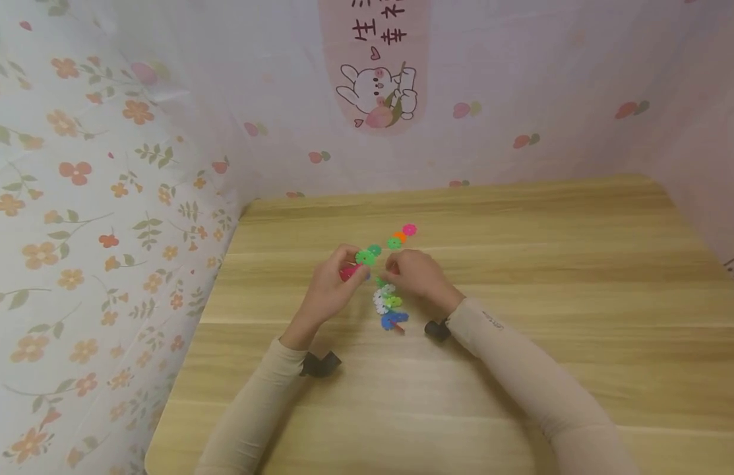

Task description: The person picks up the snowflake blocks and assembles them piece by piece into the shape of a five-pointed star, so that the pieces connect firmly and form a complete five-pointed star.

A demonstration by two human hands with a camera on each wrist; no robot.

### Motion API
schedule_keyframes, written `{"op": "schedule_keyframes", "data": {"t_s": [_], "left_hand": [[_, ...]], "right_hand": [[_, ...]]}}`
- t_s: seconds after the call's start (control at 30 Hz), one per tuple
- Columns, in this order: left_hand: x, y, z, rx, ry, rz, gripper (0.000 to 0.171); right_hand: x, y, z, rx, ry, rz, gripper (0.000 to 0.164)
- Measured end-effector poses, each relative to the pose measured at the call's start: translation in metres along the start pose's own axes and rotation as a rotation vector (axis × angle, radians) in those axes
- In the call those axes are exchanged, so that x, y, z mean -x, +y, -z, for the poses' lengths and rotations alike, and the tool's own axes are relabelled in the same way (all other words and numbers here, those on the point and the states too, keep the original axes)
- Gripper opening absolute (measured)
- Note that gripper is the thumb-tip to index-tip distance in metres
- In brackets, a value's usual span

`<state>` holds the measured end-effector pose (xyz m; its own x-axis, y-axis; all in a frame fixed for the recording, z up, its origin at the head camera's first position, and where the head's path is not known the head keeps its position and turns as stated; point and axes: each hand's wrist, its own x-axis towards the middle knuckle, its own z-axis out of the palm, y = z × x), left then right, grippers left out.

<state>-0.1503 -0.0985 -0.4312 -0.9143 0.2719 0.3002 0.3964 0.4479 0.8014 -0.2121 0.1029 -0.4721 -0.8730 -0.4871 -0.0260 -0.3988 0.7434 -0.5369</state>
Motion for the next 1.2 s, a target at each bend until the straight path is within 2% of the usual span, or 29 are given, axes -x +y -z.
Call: {"op": "schedule_keyframes", "data": {"t_s": [0.27, 0.37, 0.5, 0.63, 0.7, 0.83, 0.97, 1.2], "left_hand": [[-0.002, 0.002, 0.000, -0.029, 0.018, -0.020, 0.019], [-0.002, 0.003, -0.001, -0.032, 0.013, -0.016, 0.020], [-0.002, 0.003, -0.003, -0.029, 0.003, -0.003, 0.020], [-0.003, 0.004, -0.004, -0.034, 0.010, 0.000, 0.018], [-0.003, 0.004, -0.004, -0.039, 0.016, -0.010, 0.017], [-0.004, 0.004, -0.006, -0.048, 0.018, -0.027, 0.016], [-0.004, 0.005, -0.007, -0.052, 0.011, -0.027, 0.016], [-0.004, 0.007, -0.009, -0.089, -0.013, -0.044, 0.014]], "right_hand": [[0.007, -0.002, 0.007, 0.022, -0.059, 0.045, 0.033], [0.012, -0.001, 0.011, -0.018, -0.063, 0.038, 0.029], [0.018, 0.004, 0.015, -0.146, -0.059, -0.012, 0.023], [0.022, 0.009, 0.022, -0.310, -0.039, -0.059, 0.022], [0.024, 0.009, 0.027, -0.428, -0.043, -0.076, 0.023], [0.029, 0.002, 0.039, -0.609, -0.036, -0.063, 0.026], [0.031, -0.004, 0.046, -0.769, 0.006, -0.032, 0.026], [0.032, -0.013, 0.053, -0.909, 0.090, -0.019, 0.039]]}}
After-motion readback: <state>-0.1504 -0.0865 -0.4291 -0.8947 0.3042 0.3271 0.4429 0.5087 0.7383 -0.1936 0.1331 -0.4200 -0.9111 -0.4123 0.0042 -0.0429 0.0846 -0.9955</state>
